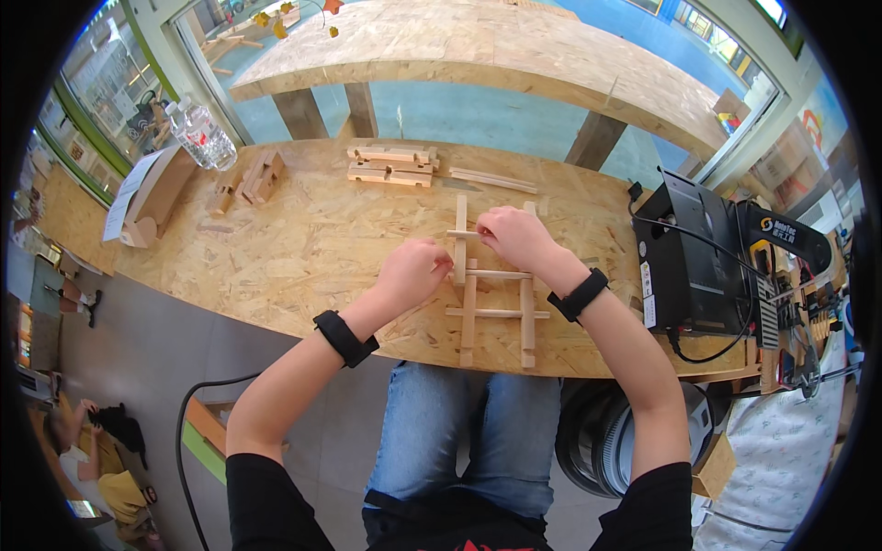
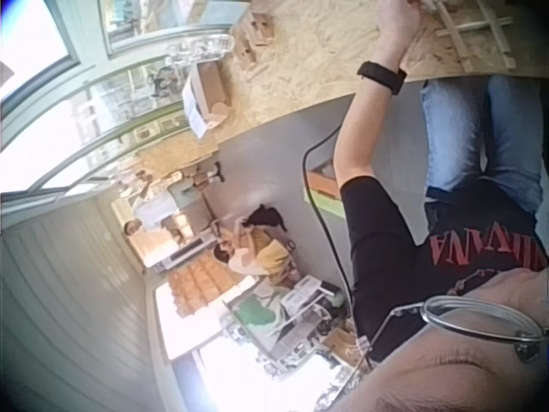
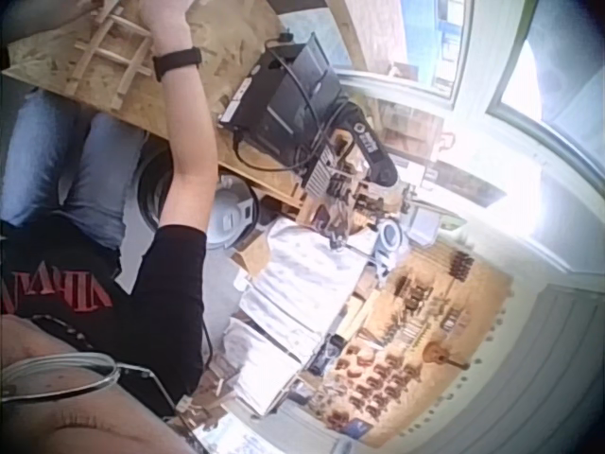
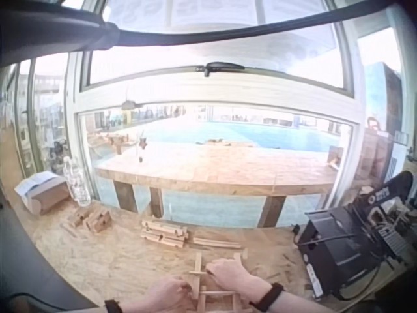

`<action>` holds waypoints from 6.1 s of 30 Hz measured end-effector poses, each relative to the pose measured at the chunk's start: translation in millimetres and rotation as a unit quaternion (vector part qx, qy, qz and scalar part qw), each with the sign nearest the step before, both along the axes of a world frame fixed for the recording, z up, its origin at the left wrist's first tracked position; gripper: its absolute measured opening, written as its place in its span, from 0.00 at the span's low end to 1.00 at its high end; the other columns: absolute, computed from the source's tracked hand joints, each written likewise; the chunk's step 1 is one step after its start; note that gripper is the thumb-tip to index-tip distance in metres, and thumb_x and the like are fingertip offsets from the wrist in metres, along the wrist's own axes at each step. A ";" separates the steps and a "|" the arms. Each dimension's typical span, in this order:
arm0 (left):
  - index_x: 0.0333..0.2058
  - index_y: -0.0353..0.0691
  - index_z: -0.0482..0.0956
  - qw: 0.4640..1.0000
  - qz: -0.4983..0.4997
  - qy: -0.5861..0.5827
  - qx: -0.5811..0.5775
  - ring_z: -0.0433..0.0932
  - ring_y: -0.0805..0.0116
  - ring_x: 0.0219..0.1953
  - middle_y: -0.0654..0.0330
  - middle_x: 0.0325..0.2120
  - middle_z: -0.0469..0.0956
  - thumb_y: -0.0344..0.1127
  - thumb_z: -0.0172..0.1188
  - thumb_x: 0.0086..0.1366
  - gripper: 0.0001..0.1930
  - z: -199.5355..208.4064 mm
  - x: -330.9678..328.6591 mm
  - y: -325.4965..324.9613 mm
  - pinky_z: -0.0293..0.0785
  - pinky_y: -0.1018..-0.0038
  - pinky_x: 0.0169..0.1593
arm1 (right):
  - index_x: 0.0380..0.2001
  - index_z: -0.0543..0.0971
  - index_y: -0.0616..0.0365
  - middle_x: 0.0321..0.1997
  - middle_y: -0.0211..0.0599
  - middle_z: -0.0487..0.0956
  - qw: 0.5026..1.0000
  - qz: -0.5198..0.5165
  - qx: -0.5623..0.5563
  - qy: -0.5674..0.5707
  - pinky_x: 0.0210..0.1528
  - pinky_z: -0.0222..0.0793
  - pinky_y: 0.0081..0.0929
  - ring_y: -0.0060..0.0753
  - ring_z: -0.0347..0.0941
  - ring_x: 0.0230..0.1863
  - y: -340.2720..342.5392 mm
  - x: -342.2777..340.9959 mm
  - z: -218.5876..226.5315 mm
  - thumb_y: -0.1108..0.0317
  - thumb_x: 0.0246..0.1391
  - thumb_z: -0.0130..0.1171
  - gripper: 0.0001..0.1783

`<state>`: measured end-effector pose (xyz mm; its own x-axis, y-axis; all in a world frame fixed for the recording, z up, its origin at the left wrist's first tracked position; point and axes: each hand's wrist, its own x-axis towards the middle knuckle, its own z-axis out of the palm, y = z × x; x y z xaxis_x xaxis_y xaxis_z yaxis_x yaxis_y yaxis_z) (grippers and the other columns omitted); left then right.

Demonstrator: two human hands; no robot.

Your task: The person assembles a small wooden structure on a workbench using pre-cut wooden sticks. They interlock the pieces by hand to form a rectangular frame with cross-bracing, creating a stable lattice-like object.

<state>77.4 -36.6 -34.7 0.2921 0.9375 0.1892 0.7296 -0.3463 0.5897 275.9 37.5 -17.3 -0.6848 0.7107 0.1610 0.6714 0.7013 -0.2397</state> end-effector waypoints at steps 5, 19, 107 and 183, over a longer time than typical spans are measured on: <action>0.21 0.34 0.76 0.998 0.058 0.015 -0.013 0.75 0.53 0.28 0.49 0.21 0.75 0.42 0.59 0.55 0.15 9.6 18.7 10.6 0.70 0.65 0.33 | 0.29 0.75 0.60 0.30 0.39 0.76 0.994 -0.014 -0.010 0.104 0.36 0.69 0.33 0.41 0.72 0.34 0.2 5.4 12.1 0.70 0.49 0.56 0.05; 0.20 0.33 0.73 0.992 0.092 0.009 -0.091 0.75 0.56 0.22 0.52 0.16 0.75 0.43 0.56 0.51 0.16 7.9 29.1 24.3 0.71 0.66 0.30 | 0.27 0.78 0.61 0.30 0.44 0.77 0.968 -0.250 0.025 -0.019 0.36 0.70 0.37 0.46 0.74 0.33 21.4 94.1 -4.7 0.68 0.44 0.58 0.07; 0.39 0.34 0.70 0.936 0.030 -0.249 -0.246 0.78 0.74 0.28 0.58 0.29 0.78 0.37 0.59 0.59 0.15 6.6 -4.9 -0.8 0.74 0.79 0.26 | 0.62 0.52 0.54 0.35 0.41 0.76 0.841 -0.078 -0.455 0.281 0.34 0.74 0.24 0.27 0.75 0.31 -1.7 -23.3 17.6 0.69 0.53 0.57 0.36; 0.46 0.28 0.70 0.877 0.065 -0.371 -0.298 0.78 0.71 0.33 0.55 0.35 0.76 0.34 0.62 0.56 0.22 -0.1 -11.4 -12.7 0.78 0.78 0.33 | 0.40 0.74 0.55 0.37 0.42 0.75 0.994 0.028 -0.105 0.014 0.45 0.68 0.38 0.46 0.70 0.43 -43.3 -4.5 -7.0 0.75 0.44 0.54 0.16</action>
<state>66.1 -49.3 -34.8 0.1799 0.9507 -0.2525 0.0791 0.2419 0.9671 271.5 -5.8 -24.3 -0.7219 0.6912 0.0326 0.6234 0.6701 -0.4028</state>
